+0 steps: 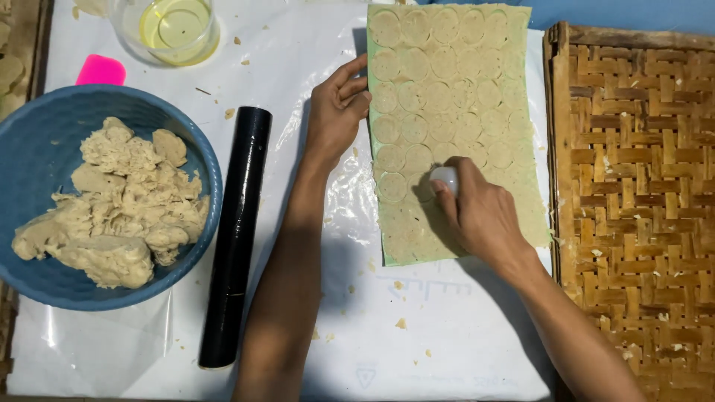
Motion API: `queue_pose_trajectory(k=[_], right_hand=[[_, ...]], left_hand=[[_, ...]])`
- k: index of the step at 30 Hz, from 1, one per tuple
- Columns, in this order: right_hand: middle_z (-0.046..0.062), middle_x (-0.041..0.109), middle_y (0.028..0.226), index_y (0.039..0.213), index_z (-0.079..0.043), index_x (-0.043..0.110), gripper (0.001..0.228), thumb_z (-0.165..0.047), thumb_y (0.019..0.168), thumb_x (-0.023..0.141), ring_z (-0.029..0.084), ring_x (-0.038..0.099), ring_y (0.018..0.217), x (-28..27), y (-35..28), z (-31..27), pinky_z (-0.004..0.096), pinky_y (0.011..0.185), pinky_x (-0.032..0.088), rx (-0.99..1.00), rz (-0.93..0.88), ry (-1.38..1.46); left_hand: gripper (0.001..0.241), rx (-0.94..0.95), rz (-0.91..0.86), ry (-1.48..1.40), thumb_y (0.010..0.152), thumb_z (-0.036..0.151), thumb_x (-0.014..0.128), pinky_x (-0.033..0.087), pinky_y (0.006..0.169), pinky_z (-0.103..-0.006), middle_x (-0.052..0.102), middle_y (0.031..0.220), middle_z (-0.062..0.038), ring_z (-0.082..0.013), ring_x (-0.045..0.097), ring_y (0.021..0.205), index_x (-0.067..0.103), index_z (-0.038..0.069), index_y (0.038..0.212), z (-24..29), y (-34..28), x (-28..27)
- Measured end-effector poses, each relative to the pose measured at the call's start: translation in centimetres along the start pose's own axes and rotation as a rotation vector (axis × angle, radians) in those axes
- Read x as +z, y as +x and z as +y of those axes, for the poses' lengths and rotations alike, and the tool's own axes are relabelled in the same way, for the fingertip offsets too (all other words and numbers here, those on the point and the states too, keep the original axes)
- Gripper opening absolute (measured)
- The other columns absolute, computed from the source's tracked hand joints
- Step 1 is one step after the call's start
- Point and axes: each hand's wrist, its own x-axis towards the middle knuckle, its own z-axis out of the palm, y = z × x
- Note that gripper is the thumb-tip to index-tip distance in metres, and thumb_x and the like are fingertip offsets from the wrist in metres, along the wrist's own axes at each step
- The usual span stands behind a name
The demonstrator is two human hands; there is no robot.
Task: Rolling out dough and cutting it into small circular shapes using a round cap-like tool.
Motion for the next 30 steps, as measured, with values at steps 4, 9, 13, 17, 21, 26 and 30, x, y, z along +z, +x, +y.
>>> queue_pose_trajectory(k=[4, 9, 13, 17, 21, 26, 30], right_hand=[[0.033, 0.066, 0.091, 0.123, 0.01, 0.045, 0.042, -0.029, 0.108, 0.049, 0.037, 0.065, 0.048, -1.5, -1.2, 0.2, 0.041, 0.035, 0.056, 0.05, -0.008, -0.096], [0.026, 0.06, 0.101, 0.132, 0.008, 0.045, 0.049, -0.032, 0.104, 0.053, 0.033, 0.068, 0.058, -1.5, -1.2, 0.0, 0.037, 0.038, 0.063, 0.119, -0.202, -0.151], [0.024, 0.061, 0.095, 0.127, 0.01, 0.048, 0.05, -0.035, 0.104, 0.055, 0.032, 0.067, 0.056, -1.4, -0.4, 0.0, 0.035, 0.034, 0.058, 0.049, -0.13, -0.165], [0.018, 0.06, 0.084, 0.122, 0.006, 0.054, 0.049, -0.041, 0.107, 0.048, 0.026, 0.059, 0.044, -0.9, 0.5, -0.3, 0.032, 0.031, 0.048, -0.01, -0.079, -0.272], [0.014, 0.056, 0.065, 0.1, 0.001, 0.056, 0.041, -0.037, 0.112, 0.047, 0.017, 0.039, 0.028, 0.1, 0.7, -1.3, 0.031, 0.025, 0.031, -0.039, 0.1, -0.404], [0.019, 0.06, 0.086, 0.117, -0.006, 0.054, 0.042, -0.044, 0.109, 0.035, 0.024, 0.058, 0.04, -1.2, 1.4, -0.2, 0.033, 0.028, 0.044, -0.05, -0.152, -0.31], [0.015, 0.055, 0.072, 0.106, -0.004, 0.057, 0.034, -0.036, 0.11, 0.048, 0.02, 0.044, 0.03, -0.3, 0.9, -1.0, 0.034, 0.026, 0.034, -0.047, 0.036, -0.306]], left_hand=[[0.053, 0.026, 0.006, 0.013, 0.09, -0.01, 0.054, 0.062, 0.078, -0.0257, 0.075, 0.12, -0.019, -0.0177, 0.074, 0.096, 0.052, 0.0, 0.142, 0.2, 0.1, 0.1], [0.051, 0.012, 0.032, 0.057, 0.09, -0.007, 0.059, 0.066, 0.077, -0.0265, 0.077, 0.115, -0.019, -0.0199, 0.077, 0.095, 0.052, -0.002, 0.141, 0.9, 0.1, 0.5], [0.051, 0.007, 0.037, 0.084, 0.09, -0.006, 0.059, 0.065, 0.076, -0.0254, 0.076, 0.116, -0.019, -0.0189, 0.077, 0.095, 0.053, -0.001, 0.14, 0.8, 0.0, 0.4], [0.05, 0.018, 0.016, 0.045, 0.091, -0.006, 0.058, 0.064, 0.078, -0.0263, 0.075, 0.118, -0.02, -0.0207, 0.076, 0.097, 0.052, -0.002, 0.141, 0.6, 0.1, 0.3], [0.049, 0.033, 0.003, 0.039, 0.092, -0.007, 0.057, 0.063, 0.08, -0.0263, 0.074, 0.118, -0.021, -0.0206, 0.075, 0.098, 0.052, -0.002, 0.141, 0.7, 0.1, 0.3], [0.05, 0.013, -0.004, 0.034, 0.093, -0.007, 0.056, 0.063, 0.081, -0.0265, 0.073, 0.122, -0.021, -0.0201, 0.074, 0.099, 0.052, -0.001, 0.142, 0.7, 0.2, 0.2], [0.051, -0.003, 0.021, 0.098, 0.092, -0.005, 0.057, 0.065, 0.079, -0.0275, 0.075, 0.12, -0.018, -0.0194, 0.076, 0.098, 0.052, 0.001, 0.142, 1.0, 0.0, 0.3]])
